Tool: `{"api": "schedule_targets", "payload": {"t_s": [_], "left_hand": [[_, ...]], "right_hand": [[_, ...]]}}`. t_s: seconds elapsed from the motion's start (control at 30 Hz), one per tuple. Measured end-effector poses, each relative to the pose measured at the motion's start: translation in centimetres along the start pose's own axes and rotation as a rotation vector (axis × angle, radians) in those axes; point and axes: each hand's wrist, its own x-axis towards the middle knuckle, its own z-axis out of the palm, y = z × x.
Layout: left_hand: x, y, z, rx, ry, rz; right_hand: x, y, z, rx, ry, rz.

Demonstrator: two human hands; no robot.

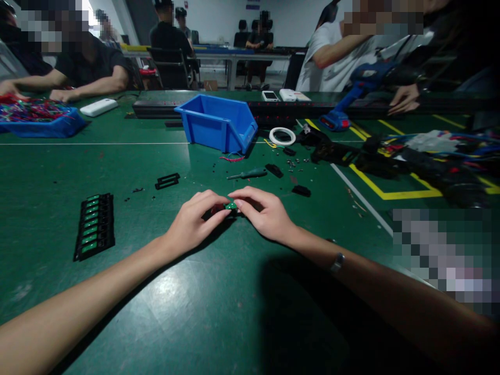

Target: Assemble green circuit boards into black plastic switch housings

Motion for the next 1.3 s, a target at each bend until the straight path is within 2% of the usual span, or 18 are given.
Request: {"api": "schedule_targets", "payload": {"t_s": [0.27, 0.5, 0.9, 1.13, 1.3], "left_hand": [[-0.1, -0.1, -0.1, -0.014, 0.010, 0.007], [0.1, 0.1, -0.2, -0.069, 0.039, -0.035], [0.2, 0.4, -0.6, -0.061, 0.004, -0.057], [-0.7, -0.6, -1.0, 0.032, 0.147, -0.244], [-0.7, -0.8, -0.6, 0.107, 0.011, -0.214]], "right_hand": [[0.0, -0.5, -0.1, 0.012, -0.019, 0.025], [0.0, -0.1, -0.5, -0.021, -0.046, -0.024], [0.0, 0.3, -0.7, -0.068, -0.078, -0.047], [0.2, 0.7, -0.7, -0.093, -0.123, -0.021], [0.2, 0.9, -0.5, -0.091, -0.127, -0.011]]}}
